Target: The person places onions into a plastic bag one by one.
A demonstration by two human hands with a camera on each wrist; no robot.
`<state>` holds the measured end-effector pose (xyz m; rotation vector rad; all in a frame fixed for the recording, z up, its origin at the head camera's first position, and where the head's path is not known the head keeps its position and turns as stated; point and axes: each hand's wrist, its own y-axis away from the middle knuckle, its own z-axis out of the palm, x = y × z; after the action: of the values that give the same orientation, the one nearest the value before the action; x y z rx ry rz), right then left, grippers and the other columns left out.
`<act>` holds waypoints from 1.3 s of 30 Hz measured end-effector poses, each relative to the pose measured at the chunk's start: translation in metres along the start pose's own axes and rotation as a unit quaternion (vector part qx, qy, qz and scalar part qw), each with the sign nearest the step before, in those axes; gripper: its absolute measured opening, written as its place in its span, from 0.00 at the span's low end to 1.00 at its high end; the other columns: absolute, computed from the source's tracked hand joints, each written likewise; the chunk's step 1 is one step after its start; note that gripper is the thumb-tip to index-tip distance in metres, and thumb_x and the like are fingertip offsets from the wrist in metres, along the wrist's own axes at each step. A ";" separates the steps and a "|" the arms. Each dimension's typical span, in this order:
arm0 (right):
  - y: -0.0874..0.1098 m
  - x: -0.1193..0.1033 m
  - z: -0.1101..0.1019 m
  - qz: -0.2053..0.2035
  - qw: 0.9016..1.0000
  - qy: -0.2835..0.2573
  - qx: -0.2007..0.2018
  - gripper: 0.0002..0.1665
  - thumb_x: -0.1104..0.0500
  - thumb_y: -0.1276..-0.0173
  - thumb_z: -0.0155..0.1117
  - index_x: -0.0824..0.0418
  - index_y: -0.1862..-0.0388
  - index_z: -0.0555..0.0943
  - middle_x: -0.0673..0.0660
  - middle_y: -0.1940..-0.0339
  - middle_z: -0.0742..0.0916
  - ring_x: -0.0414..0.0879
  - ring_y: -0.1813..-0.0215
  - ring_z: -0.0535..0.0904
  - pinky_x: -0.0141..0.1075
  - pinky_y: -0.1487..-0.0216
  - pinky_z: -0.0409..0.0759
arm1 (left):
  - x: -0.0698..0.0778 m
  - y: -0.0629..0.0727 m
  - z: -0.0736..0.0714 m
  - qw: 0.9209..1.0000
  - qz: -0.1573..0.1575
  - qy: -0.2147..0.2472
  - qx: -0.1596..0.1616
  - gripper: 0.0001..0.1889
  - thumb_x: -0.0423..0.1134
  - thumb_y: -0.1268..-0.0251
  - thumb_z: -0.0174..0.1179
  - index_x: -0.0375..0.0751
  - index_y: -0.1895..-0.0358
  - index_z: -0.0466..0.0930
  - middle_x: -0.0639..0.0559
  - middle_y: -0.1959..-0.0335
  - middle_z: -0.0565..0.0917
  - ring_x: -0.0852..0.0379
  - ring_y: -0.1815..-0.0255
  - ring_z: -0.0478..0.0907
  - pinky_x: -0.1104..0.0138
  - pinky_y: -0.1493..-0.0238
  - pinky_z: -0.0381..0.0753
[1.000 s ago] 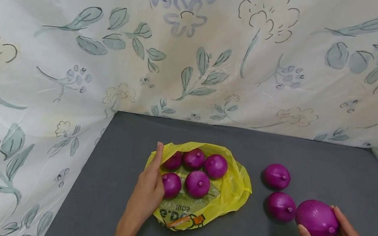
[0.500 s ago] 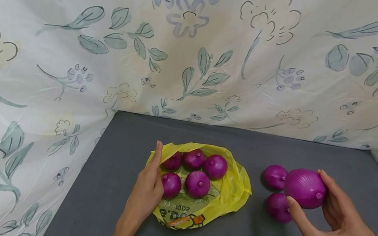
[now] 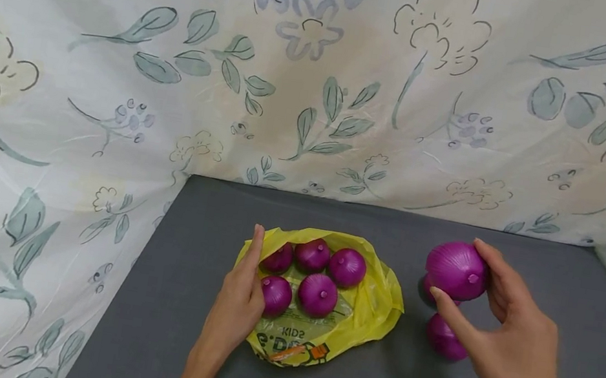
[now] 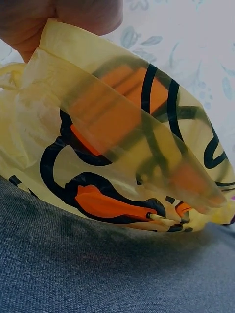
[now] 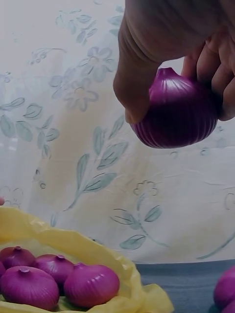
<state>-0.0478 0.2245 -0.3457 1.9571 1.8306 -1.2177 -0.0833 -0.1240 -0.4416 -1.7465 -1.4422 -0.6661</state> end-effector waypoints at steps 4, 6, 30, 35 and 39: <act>-0.005 -0.004 0.008 -0.037 0.999 -0.002 -0.016 0.58 0.57 0.48 0.90 0.38 0.19 0.71 0.59 0.27 0.82 0.53 0.30 0.79 0.15 0.43 0.66 | 0.000 0.001 0.000 1.000 0.006 -0.005 0.003 0.45 0.24 0.21 0.47 0.63 0.12 0.40 0.61 0.14 0.57 0.59 0.77 0.58 0.69 0.78 0.62; -0.008 -0.005 0.013 -0.050 0.998 -0.005 -0.029 0.59 0.58 0.47 0.90 0.39 0.18 0.71 0.60 0.27 0.81 0.63 0.32 0.80 0.20 0.43 0.72 | -0.001 0.001 0.000 1.000 0.012 -0.008 0.006 0.45 0.24 0.21 0.47 0.62 0.12 0.40 0.62 0.14 0.55 0.57 0.72 0.63 0.68 0.76 0.65; 0.000 0.009 0.090 -0.091 0.986 -0.010 -0.139 0.51 0.58 0.43 0.87 0.53 0.21 0.73 0.65 0.34 0.85 0.59 0.51 0.90 0.56 0.51 0.87 | -0.005 0.000 -0.001 1.000 0.018 -0.005 0.004 0.44 0.23 0.21 0.46 0.60 0.12 0.40 0.64 0.13 0.49 0.58 0.74 0.59 0.69 0.76 0.63; 0.013 0.018 0.106 -0.081 0.983 -0.016 -0.162 0.50 0.58 0.43 0.87 0.54 0.23 0.74 0.64 0.36 0.87 0.52 0.58 0.90 0.50 0.56 0.88 | -0.007 0.000 0.001 1.000 0.011 -0.005 0.001 0.44 0.24 0.20 0.46 0.61 0.12 0.39 0.65 0.13 0.50 0.64 0.79 0.54 0.70 0.78 0.62; 0.020 0.024 0.117 -0.070 0.982 -0.011 -0.172 0.49 0.55 0.43 0.87 0.56 0.24 0.75 0.64 0.37 0.87 0.54 0.49 0.89 0.53 0.49 0.87 | -0.007 0.000 0.002 1.000 0.013 -0.003 -0.003 0.42 0.25 0.19 0.45 0.61 0.12 0.39 0.65 0.13 0.50 0.66 0.82 0.51 0.71 0.79 0.61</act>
<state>-0.0814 0.1630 -0.4445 1.6454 2.0361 -0.8774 -0.0853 -0.1265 -0.4475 -1.7706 -1.4209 -0.6527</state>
